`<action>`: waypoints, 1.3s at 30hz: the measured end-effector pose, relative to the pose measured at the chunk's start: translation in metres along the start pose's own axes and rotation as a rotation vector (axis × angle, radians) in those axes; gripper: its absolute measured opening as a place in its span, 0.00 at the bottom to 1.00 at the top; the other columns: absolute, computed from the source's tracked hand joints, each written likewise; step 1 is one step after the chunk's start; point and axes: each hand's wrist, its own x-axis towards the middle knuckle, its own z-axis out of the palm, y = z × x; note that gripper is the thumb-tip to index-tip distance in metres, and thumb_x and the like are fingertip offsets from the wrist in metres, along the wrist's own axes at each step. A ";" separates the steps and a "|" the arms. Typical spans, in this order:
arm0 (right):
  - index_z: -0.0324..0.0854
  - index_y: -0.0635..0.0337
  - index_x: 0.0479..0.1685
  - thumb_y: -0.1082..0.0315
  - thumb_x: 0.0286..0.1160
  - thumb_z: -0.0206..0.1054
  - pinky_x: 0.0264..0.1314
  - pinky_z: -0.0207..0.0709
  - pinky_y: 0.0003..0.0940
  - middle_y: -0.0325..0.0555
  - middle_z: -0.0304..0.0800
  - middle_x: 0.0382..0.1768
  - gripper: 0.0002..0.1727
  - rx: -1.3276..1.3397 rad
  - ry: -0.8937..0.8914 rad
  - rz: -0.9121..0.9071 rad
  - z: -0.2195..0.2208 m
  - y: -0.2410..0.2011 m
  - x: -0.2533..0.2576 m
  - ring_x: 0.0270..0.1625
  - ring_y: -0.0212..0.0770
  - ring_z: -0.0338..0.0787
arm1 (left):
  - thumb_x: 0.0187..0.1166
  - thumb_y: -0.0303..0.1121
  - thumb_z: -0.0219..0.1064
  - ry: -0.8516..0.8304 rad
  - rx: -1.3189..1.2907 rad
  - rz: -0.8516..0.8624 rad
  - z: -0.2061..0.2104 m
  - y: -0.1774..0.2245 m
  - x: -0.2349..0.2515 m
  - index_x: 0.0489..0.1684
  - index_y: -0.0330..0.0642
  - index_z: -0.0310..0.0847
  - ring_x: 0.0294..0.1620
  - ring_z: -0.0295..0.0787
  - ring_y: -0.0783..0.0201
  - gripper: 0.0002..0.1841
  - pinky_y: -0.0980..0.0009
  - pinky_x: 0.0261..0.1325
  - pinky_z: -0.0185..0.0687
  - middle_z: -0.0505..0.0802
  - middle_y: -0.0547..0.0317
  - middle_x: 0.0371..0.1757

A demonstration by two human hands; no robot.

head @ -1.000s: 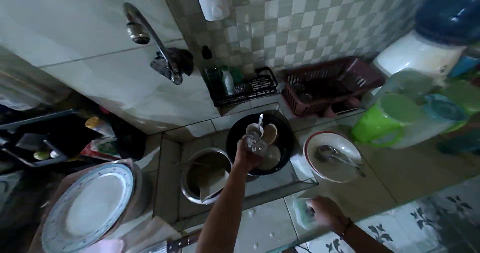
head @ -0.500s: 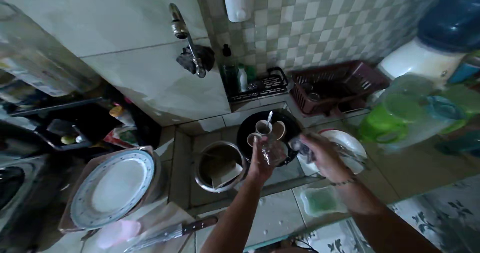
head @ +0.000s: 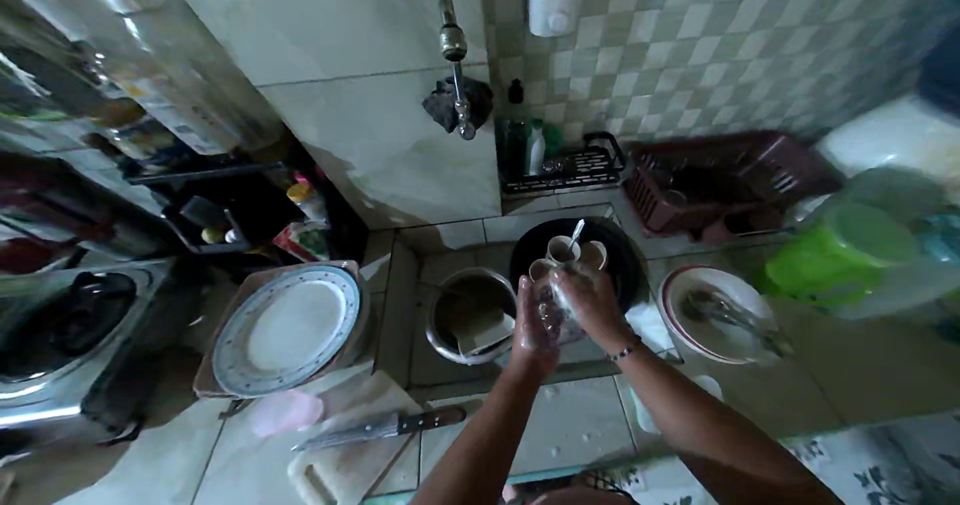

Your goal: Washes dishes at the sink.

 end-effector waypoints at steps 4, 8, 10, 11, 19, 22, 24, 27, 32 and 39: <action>0.84 0.64 0.55 0.57 0.87 0.63 0.56 0.82 0.36 0.47 0.89 0.45 0.18 0.095 -0.049 0.350 -0.004 0.008 0.018 0.48 0.35 0.87 | 0.89 0.59 0.41 -0.166 -0.213 -0.272 -0.018 -0.004 -0.003 0.67 0.38 0.72 0.48 0.92 0.52 0.32 0.57 0.50 0.92 0.92 0.45 0.49; 0.89 0.65 0.45 0.53 0.80 0.68 0.60 0.80 0.57 0.58 0.91 0.44 0.20 -0.588 -0.261 0.280 0.009 -0.018 0.021 0.52 0.54 0.90 | 0.76 0.24 0.70 -0.023 0.306 -0.155 -0.025 -0.008 -0.007 0.90 0.49 0.49 0.51 0.92 0.51 0.42 0.54 0.48 0.93 0.88 0.41 0.60; 0.90 0.63 0.45 0.50 0.78 0.68 0.62 0.77 0.65 0.61 0.93 0.46 0.22 -0.810 -0.339 0.147 0.020 -0.037 0.009 0.57 0.61 0.91 | 0.54 0.21 0.85 0.010 0.564 0.063 -0.030 -0.013 -0.002 0.96 0.43 0.28 0.69 0.84 0.59 0.68 0.64 0.65 0.87 0.75 0.40 0.80; 0.91 0.62 0.40 0.51 0.76 0.70 0.58 0.79 0.63 0.58 0.94 0.41 0.20 -0.760 -0.285 0.032 0.019 -0.033 0.005 0.52 0.58 0.92 | 0.49 0.23 0.87 -0.008 0.607 0.153 -0.033 -0.012 0.000 0.95 0.39 0.25 0.74 0.80 0.61 0.72 0.67 0.72 0.81 0.72 0.39 0.83; 0.83 0.63 0.54 0.59 0.86 0.62 0.51 0.86 0.33 0.45 0.90 0.42 0.16 0.194 -0.069 0.319 -0.002 0.014 0.008 0.44 0.33 0.89 | 0.79 0.50 0.64 -0.343 -0.150 -0.317 -0.038 -0.002 -0.017 0.59 0.37 0.78 0.41 0.95 0.55 0.24 0.65 0.39 0.94 0.94 0.46 0.44; 0.90 0.65 0.43 0.48 0.79 0.68 0.60 0.81 0.55 0.56 0.93 0.42 0.24 -0.555 -0.244 0.138 0.009 -0.018 0.006 0.51 0.52 0.92 | 0.72 0.23 0.75 -0.083 0.381 -0.140 -0.030 -0.005 -0.017 0.91 0.51 0.46 0.39 0.95 0.52 0.47 0.59 0.32 0.93 0.90 0.42 0.53; 0.91 0.63 0.38 0.48 0.76 0.69 0.55 0.81 0.62 0.58 0.94 0.38 0.23 -0.700 -0.240 -0.034 0.018 -0.028 -0.007 0.48 0.58 0.93 | 0.53 0.18 0.84 -0.012 0.537 -0.008 -0.030 -0.009 -0.011 0.96 0.52 0.25 0.37 0.93 0.54 0.71 0.60 0.30 0.92 0.86 0.40 0.62; 0.89 0.68 0.41 0.57 0.71 0.74 0.50 0.86 0.37 0.48 0.92 0.35 0.18 -0.208 -0.099 0.003 0.008 -0.009 -0.007 0.40 0.37 0.91 | 0.62 0.22 0.77 -0.137 0.323 -0.029 -0.037 -0.003 -0.015 0.89 0.50 0.48 0.36 0.93 0.55 0.51 0.63 0.28 0.91 0.91 0.45 0.51; 0.76 0.69 0.67 0.57 0.78 0.72 0.61 0.85 0.34 0.50 0.90 0.52 0.27 0.164 -0.005 0.274 0.000 0.010 -0.013 0.53 0.35 0.90 | 0.80 0.44 0.60 -0.357 -0.007 -0.300 -0.050 -0.009 -0.022 0.56 0.40 0.79 0.40 0.96 0.58 0.18 0.67 0.37 0.93 0.95 0.50 0.43; 0.85 0.70 0.45 0.54 0.91 0.50 0.49 0.81 0.35 0.47 0.85 0.33 0.26 -0.240 -0.032 -0.051 -0.008 -0.024 -0.023 0.39 0.34 0.85 | 0.41 0.27 0.91 -0.270 0.689 0.415 -0.050 -0.024 -0.023 0.93 0.29 0.32 0.79 0.77 0.60 0.73 0.67 0.81 0.76 0.70 0.36 0.85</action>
